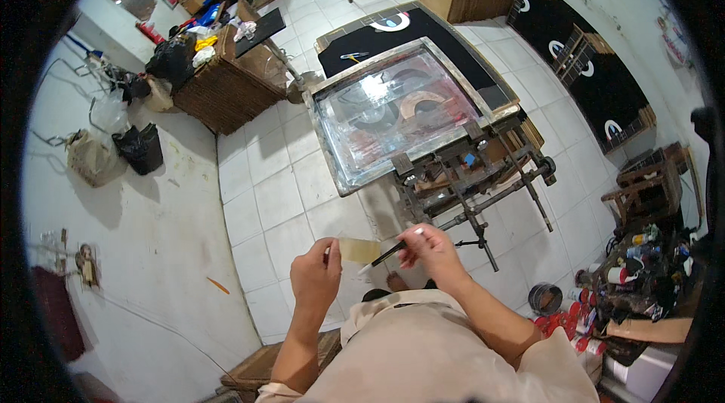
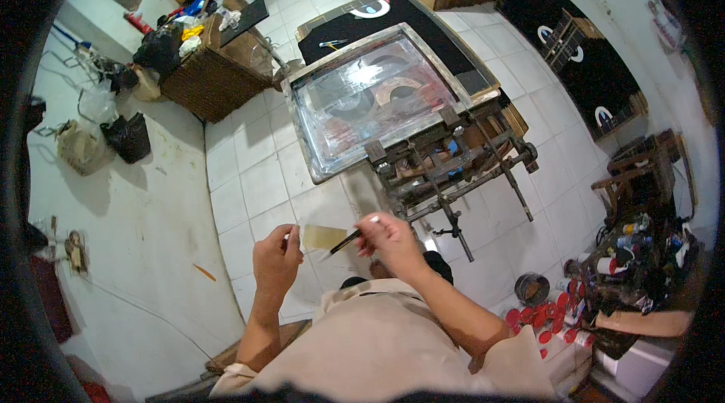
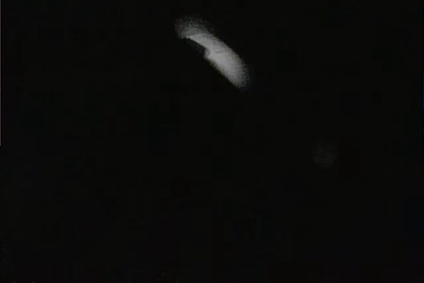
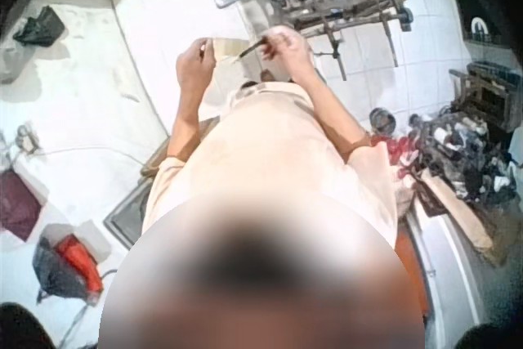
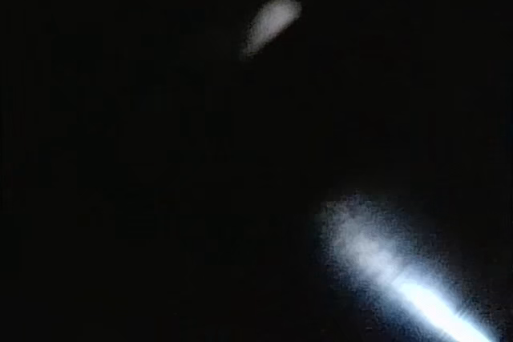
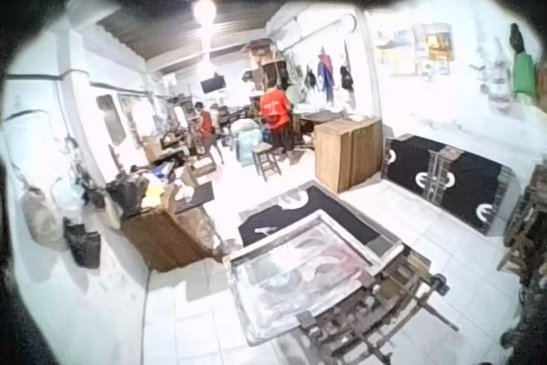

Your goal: The person applies masking tape to the edges of a silkscreen frame, then wipes the screen surface with a sponge and cloth. They stir a dark viscous substance in a bucket and pour it onto the screen.

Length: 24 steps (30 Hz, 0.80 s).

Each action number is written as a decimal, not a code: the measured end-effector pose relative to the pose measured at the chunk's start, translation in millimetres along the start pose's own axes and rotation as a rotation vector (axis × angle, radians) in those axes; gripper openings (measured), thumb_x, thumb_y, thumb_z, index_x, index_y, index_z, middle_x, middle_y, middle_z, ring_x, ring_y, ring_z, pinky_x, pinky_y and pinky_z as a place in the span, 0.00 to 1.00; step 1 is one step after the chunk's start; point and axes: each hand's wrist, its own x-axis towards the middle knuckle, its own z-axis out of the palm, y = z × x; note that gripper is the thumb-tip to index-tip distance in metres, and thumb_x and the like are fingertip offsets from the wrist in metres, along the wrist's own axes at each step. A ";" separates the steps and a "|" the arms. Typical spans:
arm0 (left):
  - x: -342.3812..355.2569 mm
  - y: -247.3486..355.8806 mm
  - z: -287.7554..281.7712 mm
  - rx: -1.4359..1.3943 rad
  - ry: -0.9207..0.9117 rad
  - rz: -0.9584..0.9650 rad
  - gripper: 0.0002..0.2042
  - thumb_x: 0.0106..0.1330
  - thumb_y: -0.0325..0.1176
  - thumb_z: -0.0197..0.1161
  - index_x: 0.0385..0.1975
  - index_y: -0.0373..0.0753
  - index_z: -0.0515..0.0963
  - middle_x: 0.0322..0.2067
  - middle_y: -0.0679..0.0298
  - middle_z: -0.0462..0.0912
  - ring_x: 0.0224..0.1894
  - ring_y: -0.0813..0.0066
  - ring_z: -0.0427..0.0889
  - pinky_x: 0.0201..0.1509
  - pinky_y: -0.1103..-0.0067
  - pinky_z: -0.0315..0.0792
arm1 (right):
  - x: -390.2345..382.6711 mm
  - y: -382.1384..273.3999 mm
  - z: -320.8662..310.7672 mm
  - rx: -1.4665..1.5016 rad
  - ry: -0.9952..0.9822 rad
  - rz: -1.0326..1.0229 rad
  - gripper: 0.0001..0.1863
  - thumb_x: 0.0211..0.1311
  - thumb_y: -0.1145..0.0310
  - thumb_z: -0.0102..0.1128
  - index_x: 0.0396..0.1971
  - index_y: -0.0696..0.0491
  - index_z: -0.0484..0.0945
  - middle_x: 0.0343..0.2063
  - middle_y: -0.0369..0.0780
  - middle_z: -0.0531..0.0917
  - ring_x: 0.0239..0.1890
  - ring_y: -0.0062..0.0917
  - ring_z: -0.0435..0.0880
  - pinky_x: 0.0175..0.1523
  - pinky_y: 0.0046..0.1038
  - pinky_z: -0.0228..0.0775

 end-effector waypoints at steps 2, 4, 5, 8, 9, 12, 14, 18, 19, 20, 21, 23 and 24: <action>14.4 -24.7 -11.0 -0.094 -0.001 -0.125 0.10 0.75 0.38 0.66 0.42 0.38 0.88 0.19 0.58 0.86 0.20 0.65 0.88 0.28 0.72 0.77 | 18.7 6.9 30.1 -0.020 -0.063 0.026 0.16 0.80 0.56 0.63 0.49 0.56 0.82 0.31 0.37 0.88 0.30 0.18 0.86 0.38 0.23 0.81; 27.8 -46.5 -21.3 -0.163 -0.029 -0.181 0.13 0.75 0.38 0.67 0.45 0.33 0.87 0.18 0.60 0.86 0.21 0.75 0.86 0.27 0.76 0.76 | 38.6 13.5 54.7 0.024 -0.111 0.077 0.14 0.78 0.59 0.66 0.48 0.56 0.83 0.33 0.39 0.90 0.31 0.18 0.87 0.39 0.23 0.82; 35.0 -56.5 -25.0 -0.192 -0.034 -0.220 0.13 0.75 0.38 0.67 0.45 0.32 0.87 0.18 0.60 0.86 0.20 0.76 0.86 0.27 0.76 0.76 | 50.9 17.2 65.8 0.036 -0.124 0.099 0.14 0.77 0.60 0.67 0.48 0.55 0.83 0.34 0.40 0.91 0.30 0.18 0.87 0.38 0.22 0.80; 60.7 -85.3 -34.2 -0.274 -0.003 -0.302 0.14 0.76 0.37 0.67 0.45 0.30 0.86 0.18 0.64 0.82 0.19 0.80 0.81 0.25 0.80 0.72 | 91.5 27.4 93.7 0.005 -0.177 0.137 0.13 0.77 0.60 0.67 0.48 0.56 0.83 0.36 0.41 0.92 0.30 0.17 0.88 0.36 0.20 0.78; 70.1 -95.0 -37.4 -0.322 0.024 -0.289 0.14 0.76 0.37 0.67 0.45 0.29 0.86 0.18 0.66 0.81 0.19 0.82 0.79 0.24 0.81 0.71 | 107.1 30.1 101.0 0.018 -0.202 0.136 0.13 0.78 0.60 0.66 0.48 0.56 0.83 0.37 0.42 0.93 0.29 0.17 0.88 0.34 0.19 0.76; 116.9 -125.1 -48.6 -0.211 0.090 -0.219 0.14 0.77 0.37 0.67 0.44 0.29 0.86 0.18 0.70 0.77 0.19 0.86 0.72 0.23 0.83 0.64 | 159.9 34.8 121.4 0.089 -0.275 0.156 0.14 0.78 0.59 0.66 0.47 0.56 0.83 0.36 0.41 0.93 0.29 0.17 0.88 0.34 0.19 0.75; 144.7 -139.0 -58.6 -0.229 0.124 -0.229 0.13 0.77 0.36 0.66 0.42 0.29 0.85 0.19 0.72 0.76 0.20 0.88 0.68 0.23 0.83 0.62 | 194.1 35.9 139.1 0.088 -0.271 0.143 0.14 0.78 0.59 0.65 0.45 0.55 0.82 0.35 0.41 0.92 0.28 0.16 0.87 0.33 0.18 0.74; 205.6 -154.7 -68.7 -0.268 0.140 -0.245 0.13 0.78 0.35 0.66 0.40 0.29 0.85 0.20 0.73 0.76 0.20 0.89 0.68 0.24 0.84 0.62 | 257.0 25.1 161.4 0.123 -0.255 0.118 0.14 0.78 0.58 0.66 0.42 0.55 0.81 0.33 0.40 0.92 0.26 0.15 0.86 0.30 0.18 0.74; 213.8 -157.7 -72.2 -0.304 0.131 -0.238 0.12 0.78 0.35 0.66 0.40 0.29 0.85 0.20 0.73 0.76 0.20 0.89 0.68 0.24 0.84 0.62 | 268.9 23.0 167.2 0.130 -0.220 0.121 0.14 0.78 0.58 0.66 0.42 0.55 0.81 0.33 0.40 0.91 0.26 0.15 0.86 0.30 0.18 0.74; 223.7 -159.3 -72.4 -0.302 0.137 -0.212 0.12 0.78 0.35 0.65 0.40 0.29 0.85 0.20 0.73 0.76 0.21 0.89 0.68 0.24 0.84 0.62 | 281.6 20.1 171.1 0.111 -0.178 0.145 0.14 0.78 0.58 0.66 0.42 0.55 0.81 0.33 0.40 0.91 0.25 0.15 0.85 0.30 0.18 0.73; 236.1 -160.6 -70.9 -0.317 0.153 -0.168 0.12 0.78 0.35 0.65 0.39 0.29 0.84 0.20 0.73 0.76 0.21 0.89 0.68 0.24 0.84 0.61 | 291.9 17.6 174.9 0.115 -0.168 0.140 0.14 0.78 0.59 0.66 0.41 0.55 0.80 0.32 0.40 0.91 0.25 0.15 0.84 0.29 0.17 0.73; 260.8 -164.1 -70.9 -0.331 0.161 -0.125 0.12 0.78 0.35 0.65 0.39 0.29 0.84 0.20 0.73 0.77 0.21 0.89 0.69 0.24 0.85 0.61 | 312.1 14.5 182.9 0.123 -0.154 0.148 0.14 0.77 0.59 0.66 0.42 0.55 0.80 0.32 0.40 0.91 0.24 0.15 0.84 0.29 0.17 0.73; 271.5 -166.3 -72.3 -0.323 0.149 -0.129 0.12 0.78 0.34 0.65 0.39 0.29 0.84 0.21 0.73 0.77 0.21 0.89 0.69 0.24 0.85 0.61 | 320.7 14.0 188.2 0.149 -0.160 0.129 0.14 0.77 0.59 0.66 0.42 0.55 0.80 0.31 0.40 0.90 0.24 0.15 0.84 0.29 0.18 0.73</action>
